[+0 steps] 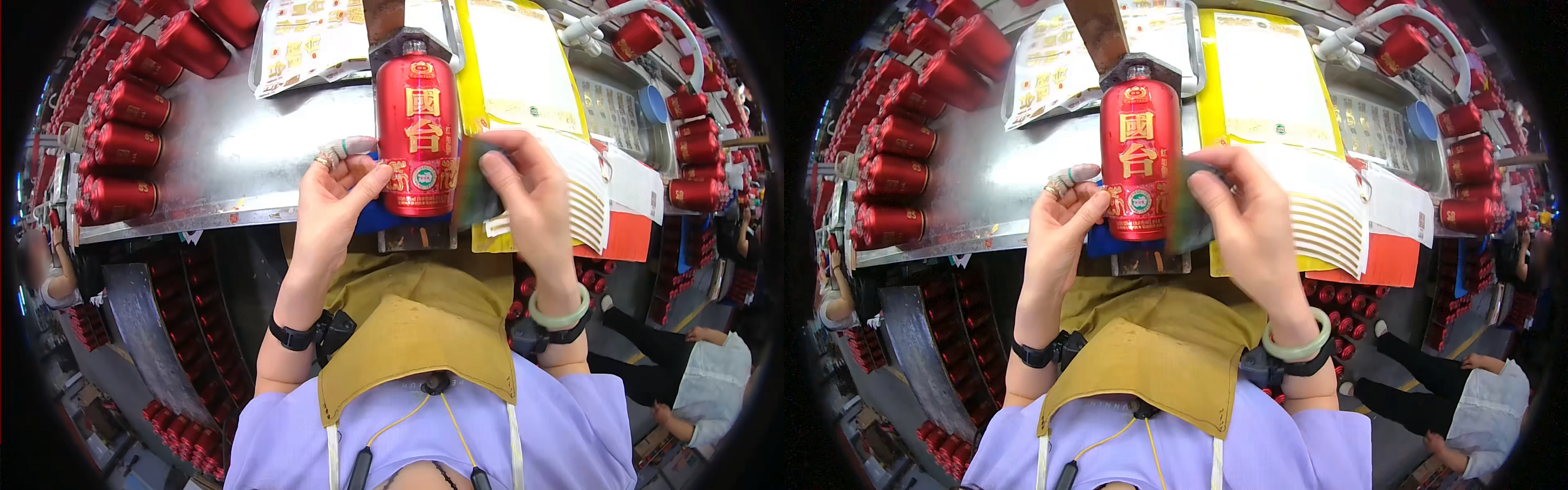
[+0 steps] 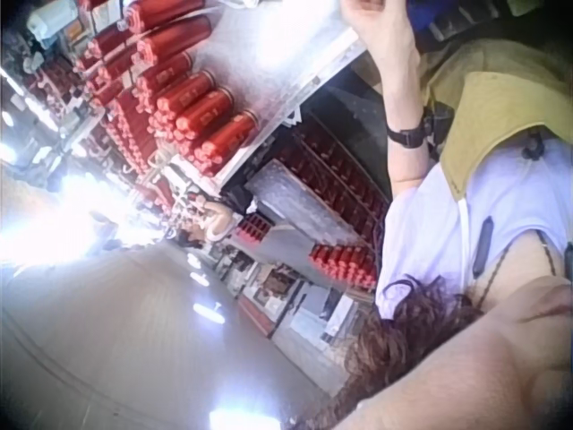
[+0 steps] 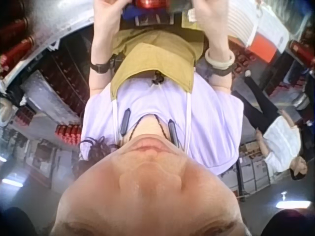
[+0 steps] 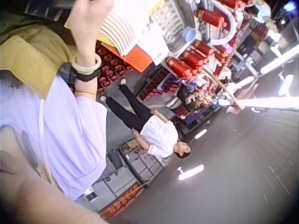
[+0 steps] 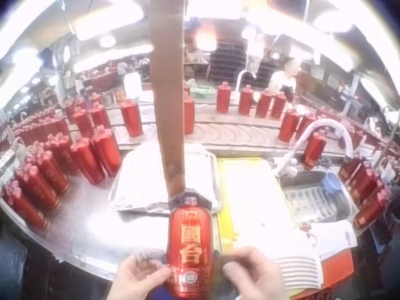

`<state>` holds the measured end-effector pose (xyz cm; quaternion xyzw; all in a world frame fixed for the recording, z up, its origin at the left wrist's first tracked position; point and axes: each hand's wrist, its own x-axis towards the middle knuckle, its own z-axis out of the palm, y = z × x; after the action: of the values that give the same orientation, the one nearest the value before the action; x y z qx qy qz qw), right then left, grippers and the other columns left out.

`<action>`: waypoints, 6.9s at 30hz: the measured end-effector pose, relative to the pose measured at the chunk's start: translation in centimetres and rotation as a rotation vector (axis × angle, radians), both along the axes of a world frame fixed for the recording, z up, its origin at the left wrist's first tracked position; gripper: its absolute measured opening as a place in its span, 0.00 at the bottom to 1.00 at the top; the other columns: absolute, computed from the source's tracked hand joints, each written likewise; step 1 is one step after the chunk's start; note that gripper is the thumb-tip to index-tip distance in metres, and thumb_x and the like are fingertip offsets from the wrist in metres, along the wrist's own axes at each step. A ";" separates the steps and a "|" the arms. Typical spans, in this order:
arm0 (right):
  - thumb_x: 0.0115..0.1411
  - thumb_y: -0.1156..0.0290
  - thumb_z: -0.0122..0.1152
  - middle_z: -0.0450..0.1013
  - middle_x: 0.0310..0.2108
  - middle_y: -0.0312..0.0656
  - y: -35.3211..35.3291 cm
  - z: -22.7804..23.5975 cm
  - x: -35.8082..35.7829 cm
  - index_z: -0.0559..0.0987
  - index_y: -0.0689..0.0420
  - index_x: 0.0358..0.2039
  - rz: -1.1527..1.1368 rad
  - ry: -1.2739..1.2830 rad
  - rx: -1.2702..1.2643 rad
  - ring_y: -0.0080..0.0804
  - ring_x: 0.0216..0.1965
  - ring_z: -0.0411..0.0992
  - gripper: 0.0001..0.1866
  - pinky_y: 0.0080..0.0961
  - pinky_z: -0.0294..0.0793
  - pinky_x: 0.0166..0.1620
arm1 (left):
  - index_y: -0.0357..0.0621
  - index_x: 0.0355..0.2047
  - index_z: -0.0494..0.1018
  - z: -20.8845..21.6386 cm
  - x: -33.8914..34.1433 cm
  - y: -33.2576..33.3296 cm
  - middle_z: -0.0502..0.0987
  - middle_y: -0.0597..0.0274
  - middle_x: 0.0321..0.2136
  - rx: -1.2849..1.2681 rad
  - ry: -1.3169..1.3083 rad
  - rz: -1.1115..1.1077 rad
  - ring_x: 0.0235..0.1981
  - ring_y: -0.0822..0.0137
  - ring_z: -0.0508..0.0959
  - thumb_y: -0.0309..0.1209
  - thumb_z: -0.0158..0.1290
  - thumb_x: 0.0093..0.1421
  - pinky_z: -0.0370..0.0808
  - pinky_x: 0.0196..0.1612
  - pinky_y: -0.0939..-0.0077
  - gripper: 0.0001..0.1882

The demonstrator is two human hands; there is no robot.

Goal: The recorder is applying decorative gold and red stickers to red cylindrical canisters at an assembly workstation.

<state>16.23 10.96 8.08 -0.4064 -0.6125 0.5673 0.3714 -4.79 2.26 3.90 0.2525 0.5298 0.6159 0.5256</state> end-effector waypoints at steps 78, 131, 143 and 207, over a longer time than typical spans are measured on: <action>0.74 0.64 0.54 0.72 0.43 0.33 0.9 -3.3 1.0 0.71 0.64 0.63 0.059 0.299 -0.470 0.20 0.46 0.69 0.23 0.20 0.69 0.53 | 0.68 0.61 0.76 -0.5 5.9 -0.8 0.51 0.32 0.69 0.237 1.554 -0.080 0.66 0.32 0.59 0.33 0.77 0.41 0.64 0.64 0.46 0.43; 0.70 0.75 0.58 0.76 0.43 0.35 -1.6 -4.7 0.7 0.76 0.63 0.51 -0.095 0.130 -0.175 0.16 0.41 0.71 0.11 0.17 0.71 0.47 | 0.26 0.71 0.52 0.4 6.3 2.2 0.62 0.35 0.66 0.102 0.798 0.106 0.65 0.46 0.68 0.29 0.62 0.62 0.64 0.67 0.58 0.43; 0.68 0.76 0.62 0.77 0.37 0.32 -1.6 -2.7 0.1 0.78 0.63 0.48 -0.073 0.089 -0.089 0.14 0.35 0.72 0.10 0.15 0.73 0.39 | 0.33 0.73 0.52 -0.1 5.7 2.2 0.69 0.52 0.62 0.206 0.578 0.084 0.57 0.67 0.72 0.31 0.45 0.76 0.69 0.62 0.70 0.30; 0.54 0.71 0.66 0.74 0.29 0.36 0.6 -0.1 -3.2 0.80 0.49 0.39 0.219 -0.300 1.071 0.37 0.31 0.72 0.11 0.33 0.73 0.38 | 0.29 0.67 0.62 -3.2 4.1 -1.0 0.74 0.47 0.58 0.380 0.818 0.222 0.57 0.55 0.79 0.20 0.72 0.49 0.78 0.59 0.65 0.46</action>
<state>13.07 11.53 7.98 -0.1714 -0.8995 0.1486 0.3735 -0.70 1.23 0.72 0.5082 0.5953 0.6044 0.1487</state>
